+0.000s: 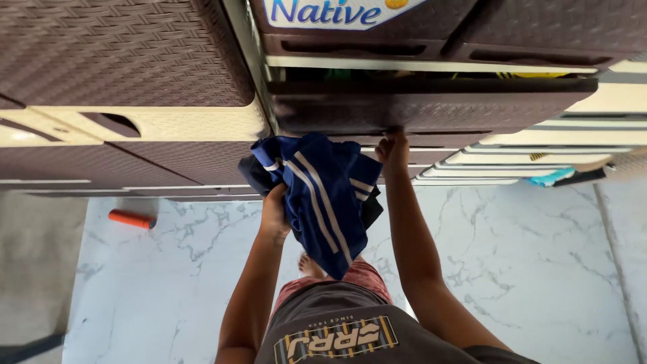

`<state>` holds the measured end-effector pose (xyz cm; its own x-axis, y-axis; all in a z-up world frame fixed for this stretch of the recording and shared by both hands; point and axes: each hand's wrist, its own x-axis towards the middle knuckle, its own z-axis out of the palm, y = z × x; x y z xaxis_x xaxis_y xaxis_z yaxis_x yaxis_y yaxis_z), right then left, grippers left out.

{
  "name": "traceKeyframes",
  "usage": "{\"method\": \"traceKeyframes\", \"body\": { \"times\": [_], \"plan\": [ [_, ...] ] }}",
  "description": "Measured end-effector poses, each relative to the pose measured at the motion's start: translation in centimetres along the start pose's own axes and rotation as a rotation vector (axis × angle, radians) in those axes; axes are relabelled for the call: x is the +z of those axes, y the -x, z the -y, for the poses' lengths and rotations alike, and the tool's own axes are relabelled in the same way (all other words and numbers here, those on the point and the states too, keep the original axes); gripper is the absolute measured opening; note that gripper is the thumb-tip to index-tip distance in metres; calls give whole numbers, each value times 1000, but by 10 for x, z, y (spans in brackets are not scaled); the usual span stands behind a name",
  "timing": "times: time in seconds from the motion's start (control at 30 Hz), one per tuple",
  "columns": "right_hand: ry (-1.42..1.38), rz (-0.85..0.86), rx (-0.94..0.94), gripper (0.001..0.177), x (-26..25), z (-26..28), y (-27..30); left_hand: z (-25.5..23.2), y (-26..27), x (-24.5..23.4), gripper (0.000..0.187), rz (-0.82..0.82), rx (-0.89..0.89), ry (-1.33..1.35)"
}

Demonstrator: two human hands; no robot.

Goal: The person gathers a pile of hangers from the floor and places them on a metal rack. They then pick up folded blue and black shorts from a cluttered pile, walk to a dresser, and place the clothes into a drawer.

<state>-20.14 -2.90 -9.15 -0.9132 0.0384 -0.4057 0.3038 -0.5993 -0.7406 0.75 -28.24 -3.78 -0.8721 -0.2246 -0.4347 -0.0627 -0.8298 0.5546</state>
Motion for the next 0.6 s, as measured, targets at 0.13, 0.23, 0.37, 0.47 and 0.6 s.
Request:
{"method": "traceKeyframes", "body": {
  "times": [0.13, 0.23, 0.37, 0.47, 0.6],
  "plan": [
    [-32, 7, 26, 36, -26, -14, -23, -21, 7, 9, 40, 44, -61, -74],
    [-25, 75, -102, 31, -30, -25, -33, -25, 3, 18, 40, 37, -47, -99],
    [2, -37, -91, 36, -12, -15, 2, -22, -5, 9, 39, 30, 15, -116],
    [508, -248, -465, 96, 12, -2, 48, -20, -6, 2, 40, 14, -36, -98],
    [1151, -332, -1036, 164, 36, 20, 68, -14, -16, 6, 44, 19, -26, -68]
  ]
}}
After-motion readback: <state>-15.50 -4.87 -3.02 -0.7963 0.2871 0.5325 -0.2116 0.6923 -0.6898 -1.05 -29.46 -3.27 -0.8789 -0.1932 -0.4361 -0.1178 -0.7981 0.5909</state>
